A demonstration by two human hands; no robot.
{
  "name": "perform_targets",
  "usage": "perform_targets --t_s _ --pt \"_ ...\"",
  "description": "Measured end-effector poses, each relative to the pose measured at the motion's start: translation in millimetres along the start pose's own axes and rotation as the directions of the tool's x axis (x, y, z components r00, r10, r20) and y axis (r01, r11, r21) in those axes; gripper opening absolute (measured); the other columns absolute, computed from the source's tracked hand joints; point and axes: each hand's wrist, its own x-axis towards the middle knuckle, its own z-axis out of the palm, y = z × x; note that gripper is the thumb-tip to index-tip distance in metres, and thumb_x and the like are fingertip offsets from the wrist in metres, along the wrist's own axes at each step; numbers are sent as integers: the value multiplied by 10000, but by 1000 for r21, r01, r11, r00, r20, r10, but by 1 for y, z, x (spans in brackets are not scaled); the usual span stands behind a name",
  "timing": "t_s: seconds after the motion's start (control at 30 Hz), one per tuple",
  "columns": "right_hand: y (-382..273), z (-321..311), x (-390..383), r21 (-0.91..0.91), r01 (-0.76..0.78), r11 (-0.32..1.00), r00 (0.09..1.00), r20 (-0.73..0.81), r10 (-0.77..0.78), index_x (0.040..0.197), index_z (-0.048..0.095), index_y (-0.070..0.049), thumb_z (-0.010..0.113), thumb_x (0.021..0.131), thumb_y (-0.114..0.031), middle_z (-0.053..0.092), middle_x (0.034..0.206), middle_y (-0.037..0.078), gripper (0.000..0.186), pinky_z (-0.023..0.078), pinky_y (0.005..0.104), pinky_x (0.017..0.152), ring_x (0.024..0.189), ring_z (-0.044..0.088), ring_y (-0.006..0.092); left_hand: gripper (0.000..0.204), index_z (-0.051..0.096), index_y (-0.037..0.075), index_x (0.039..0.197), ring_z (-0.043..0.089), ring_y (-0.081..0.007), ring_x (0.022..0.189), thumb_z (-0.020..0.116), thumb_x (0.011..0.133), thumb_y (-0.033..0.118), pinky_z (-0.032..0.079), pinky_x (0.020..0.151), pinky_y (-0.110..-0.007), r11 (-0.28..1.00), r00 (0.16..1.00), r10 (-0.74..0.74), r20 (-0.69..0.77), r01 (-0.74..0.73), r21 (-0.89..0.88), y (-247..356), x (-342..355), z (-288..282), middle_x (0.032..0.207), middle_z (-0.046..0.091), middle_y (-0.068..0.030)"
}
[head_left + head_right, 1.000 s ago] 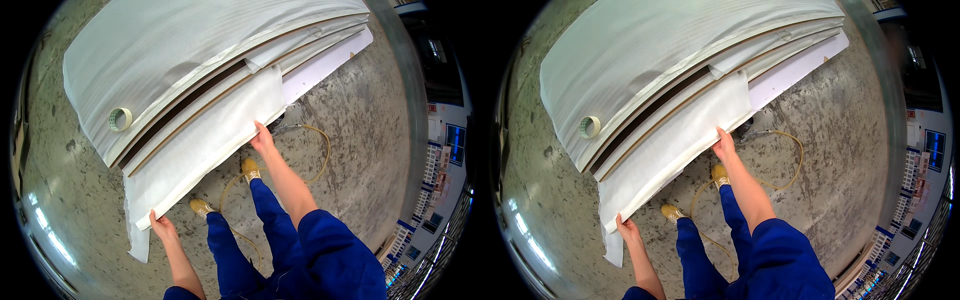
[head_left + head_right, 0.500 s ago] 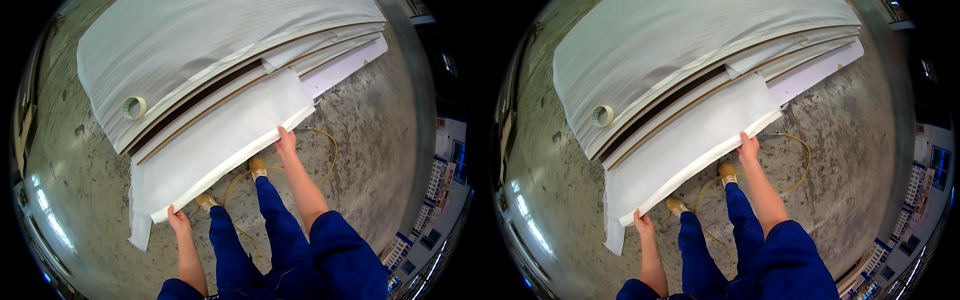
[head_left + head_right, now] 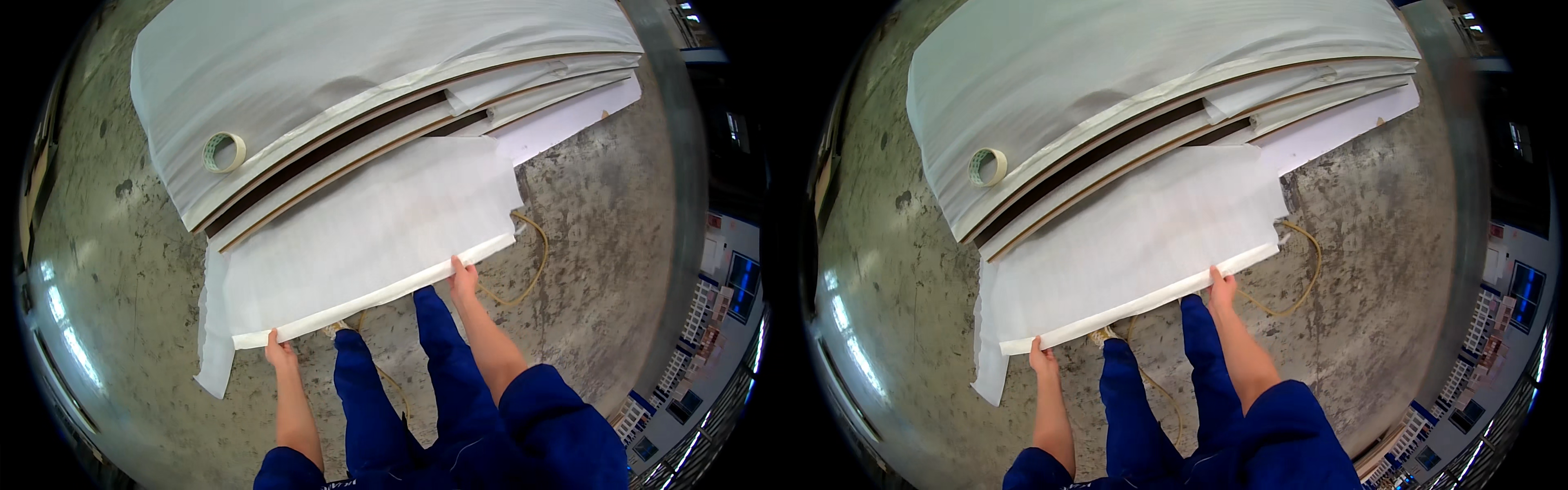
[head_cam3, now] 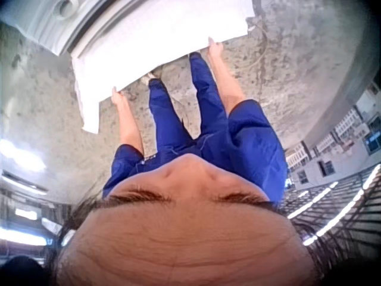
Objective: The person uses a spray gun to apply white paint to the edges of stacked wooden planks. They repeatedly adjust and reposition masking paper between the planks to protect surfaces from overspray, then continue spraying the exposed edges.
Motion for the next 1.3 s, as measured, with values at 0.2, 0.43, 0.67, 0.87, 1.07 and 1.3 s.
perform_targets --t_s 0.2,0.43,0.67,0.87,1.07,1.3 --pt "30 -32 -73 212 -50 976 998 -19 55 1155 505 -73 646 883 -101 589 1047 44 308 545 329 741 918 608 175 376 491 -41 1191 578 -244 1014 647 862 55 524 865 -361 993 998 -57 -5 57 106 34 -25 -57 1133 558 -125" --pt "-12 -90 -143 217 -130 967 990 80 115 1212 472 -98 603 894 -74 575 1067 39 344 532 372 817 997 592 204 378 468 -8 1218 551 -245 1096 606 877 79 489 924 -370 980 979 -187 87 191 -52 30 -90 -144 1174 552 -119" --pt "-76 -40 -175 246 -94 965 987 149 59 1234 453 -86 570 906 -69 551 1148 74 348 524 385 830 1039 574 216 345 482 8 1200 563 -229 1090 592 883 90 495 923 -358 963 971 -125 202 168 -212 81 -127 -105 1177 572 -108" --pt "-109 47 -139 273 -26 962 982 188 -27 1255 440 -51 561 912 -60 533 1188 84 363 499 389 878 1061 559 218 349 476 10 1198 581 -207 1033 606 883 85 511 891 -326 962 972 -17 235 80 -262 130 -108 -37 1111 585 -98" --pt "-139 100 -124 296 10 955 946 306 -105 1240 438 -58 587 900 -65 537 1167 75 371 477 400 917 1081 545 224 340 476 6 1188 589 -208 995 614 891 99 515 882 -317 962 975 70 213 -9 -274 158 -127 -3 1079 585 -93" --pt "-168 159 -113 362 91 928 931 298 -208 1187 474 -49 610 884 -69 558 1077 54 333 491 368 852 1004 558 191 286 513 -23 1135 579 -221 1068 611 892 92 505 935 -333 932 947 108 303 10 -363 163 -88 30 1151 586 -117"
